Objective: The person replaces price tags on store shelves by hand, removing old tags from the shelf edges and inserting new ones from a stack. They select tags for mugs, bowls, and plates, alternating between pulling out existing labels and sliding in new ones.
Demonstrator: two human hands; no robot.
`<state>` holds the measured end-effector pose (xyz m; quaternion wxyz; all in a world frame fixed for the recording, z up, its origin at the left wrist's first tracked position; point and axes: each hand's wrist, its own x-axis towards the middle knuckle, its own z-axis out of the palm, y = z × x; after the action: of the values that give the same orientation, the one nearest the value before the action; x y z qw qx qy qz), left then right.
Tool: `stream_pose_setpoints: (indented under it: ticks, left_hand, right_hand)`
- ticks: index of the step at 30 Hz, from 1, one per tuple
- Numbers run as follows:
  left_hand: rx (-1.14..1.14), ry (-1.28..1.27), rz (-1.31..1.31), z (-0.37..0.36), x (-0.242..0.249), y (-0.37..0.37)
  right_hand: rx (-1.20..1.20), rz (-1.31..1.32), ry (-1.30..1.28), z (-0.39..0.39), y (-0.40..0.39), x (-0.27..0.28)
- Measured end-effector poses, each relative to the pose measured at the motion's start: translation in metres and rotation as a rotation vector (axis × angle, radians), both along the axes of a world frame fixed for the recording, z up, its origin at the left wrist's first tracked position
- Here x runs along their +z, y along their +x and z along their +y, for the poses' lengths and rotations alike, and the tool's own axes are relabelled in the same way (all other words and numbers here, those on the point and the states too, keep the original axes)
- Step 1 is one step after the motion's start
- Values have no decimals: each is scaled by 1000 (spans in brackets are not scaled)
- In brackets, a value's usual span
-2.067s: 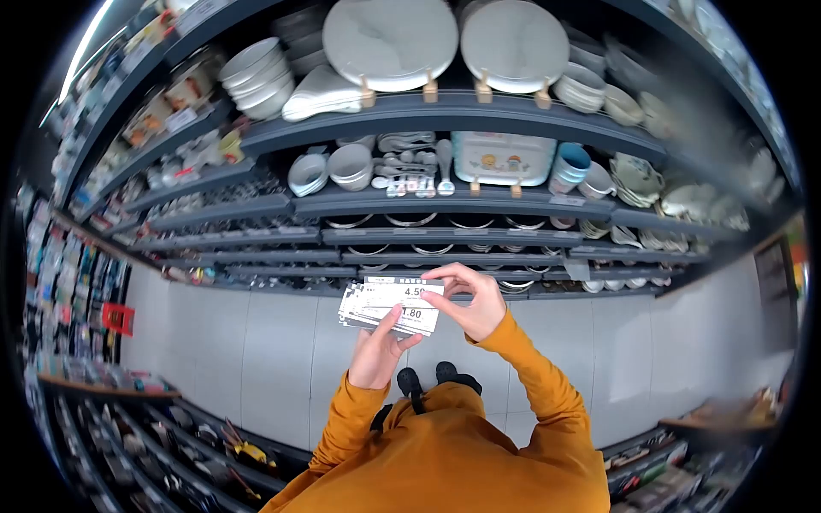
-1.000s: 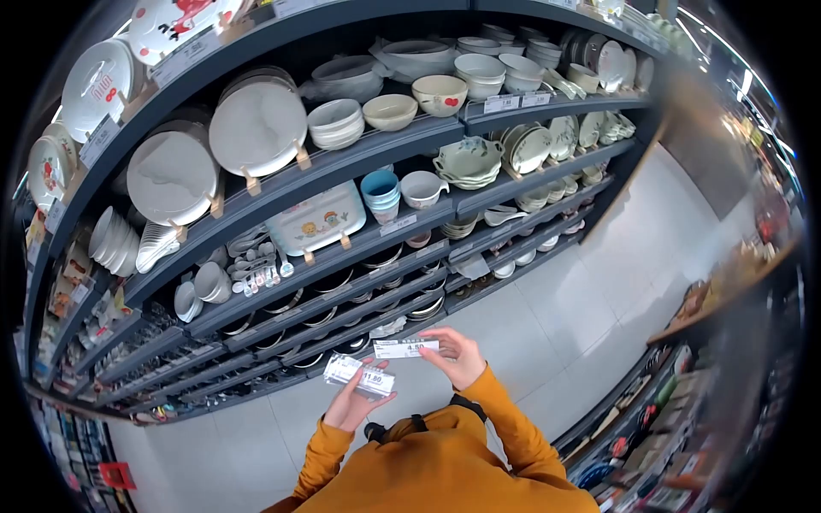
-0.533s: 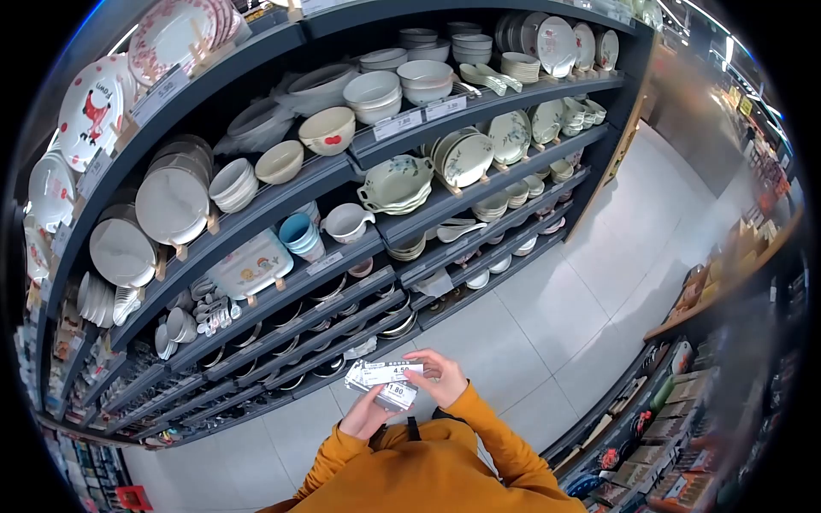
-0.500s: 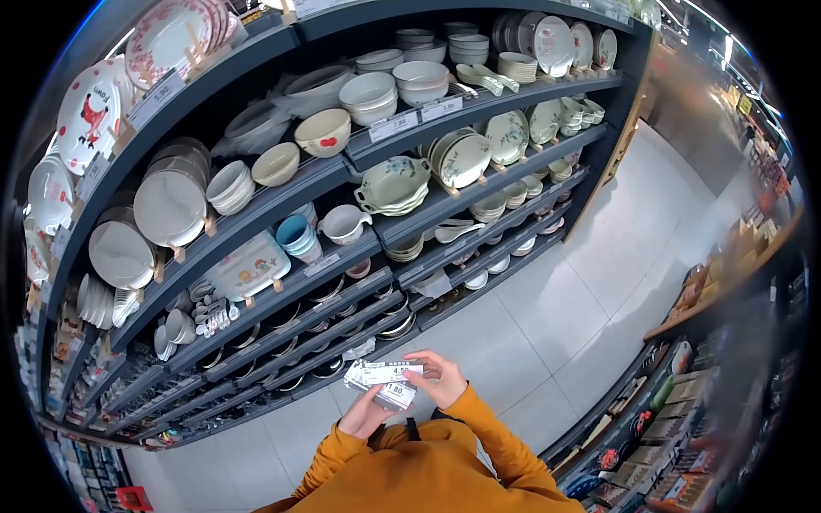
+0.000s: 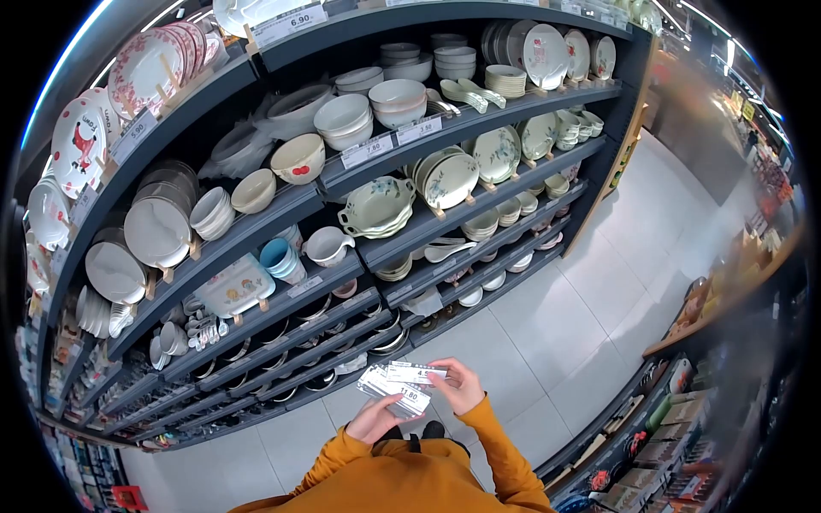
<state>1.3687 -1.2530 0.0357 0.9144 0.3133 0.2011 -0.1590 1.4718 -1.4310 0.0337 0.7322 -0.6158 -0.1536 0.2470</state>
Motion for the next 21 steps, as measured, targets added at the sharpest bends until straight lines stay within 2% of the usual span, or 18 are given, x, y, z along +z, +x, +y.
stream_pose_setpoints:
  ticks: [6, 8, 11, 15, 18, 21]
  left_hand:
    - [-29, 20, -49, 6, -15, 47]
    - [-43, -7, -28, 8, -21, 72]
    - [-55, 21, -101, 5, -28, 118]
    - [-9, 75, -203, -2, -4, 180]
    - [28, 64, -237, -8, 5, 224]
    - [123, 77, -244, -18, 19, 263]
  right_hand:
    - [-40, -68, 19, 2, 58, -1]
    - [-46, -102, 9, -1, 88, 20]
    - [-70, -312, -82, -10, 144, 49]
    - [-127, -532, -120, -20, 238, 93]
    - [-136, -715, -282, -28, 301, 143]
    - [-171, -777, -189, -33, 368, 173]
